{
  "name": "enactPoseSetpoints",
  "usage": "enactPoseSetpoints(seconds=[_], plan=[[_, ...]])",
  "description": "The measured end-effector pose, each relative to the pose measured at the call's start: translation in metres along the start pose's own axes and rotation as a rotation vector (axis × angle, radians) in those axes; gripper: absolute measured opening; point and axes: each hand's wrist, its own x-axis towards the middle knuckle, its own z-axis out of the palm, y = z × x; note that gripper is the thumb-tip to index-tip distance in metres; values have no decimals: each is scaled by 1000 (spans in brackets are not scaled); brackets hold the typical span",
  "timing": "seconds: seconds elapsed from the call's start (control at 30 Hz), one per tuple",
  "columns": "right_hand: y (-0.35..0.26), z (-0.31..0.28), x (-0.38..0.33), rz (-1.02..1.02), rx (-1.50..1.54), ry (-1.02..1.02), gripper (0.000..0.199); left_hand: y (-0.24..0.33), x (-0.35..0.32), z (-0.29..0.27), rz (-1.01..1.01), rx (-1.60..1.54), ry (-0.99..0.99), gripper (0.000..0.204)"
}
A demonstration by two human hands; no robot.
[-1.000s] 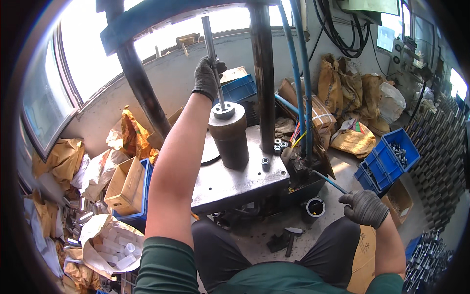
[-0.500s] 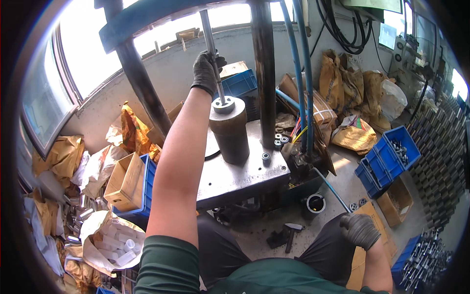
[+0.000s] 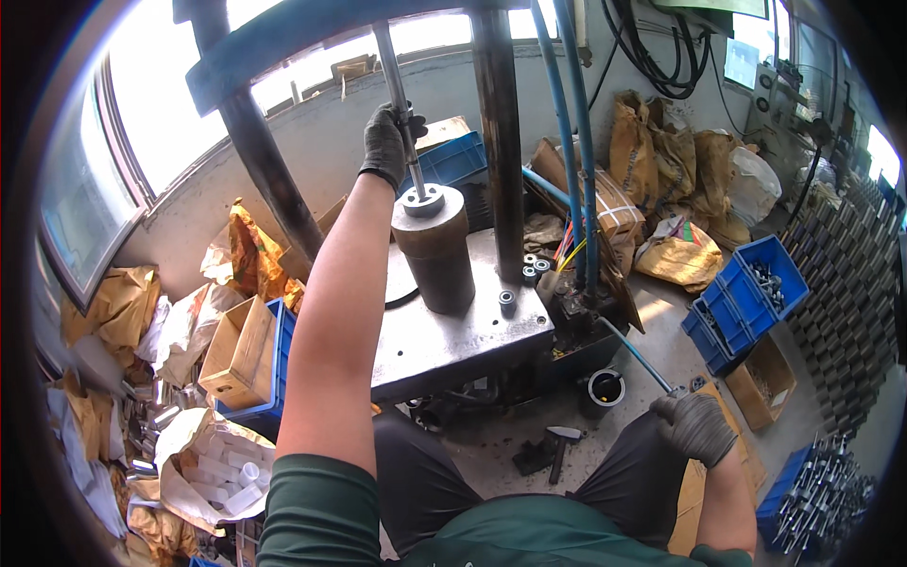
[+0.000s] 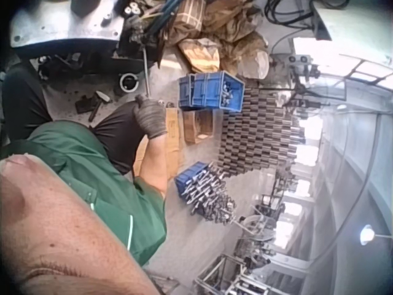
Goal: Manually assemble and test shock absorber components using industrial machinery.
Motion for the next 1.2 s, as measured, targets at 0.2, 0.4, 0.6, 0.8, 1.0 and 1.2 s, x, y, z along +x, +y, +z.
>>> enactPoseSetpoints(seconds=[0.2, 0.4, 0.6, 0.8, 1.0, 1.2], plan=[[-5, -31, 40, -72, -21, 351, 27, 3, -9, -19, 146, 254, -60, 23], [2, -100, 169, -254, -1, 1079, 30, -1, -7, -7, 126, 363, -106, 22], [-9, -114, 181, -148, -81, 887, 38, 0, -10, -12, 98, 300, -100, 23], [4, -57, 58, -185, -138, -207, 36, 3, -14, -22, 142, 338, -78, 28], [11, 21, -5, -109, -102, -163, 29, -12, -12, -12, 197, 334, -104, 32], [8, -7, 12, -126, -8, -8, 36, -13, -13, -18, 205, 365, -110, 32]])
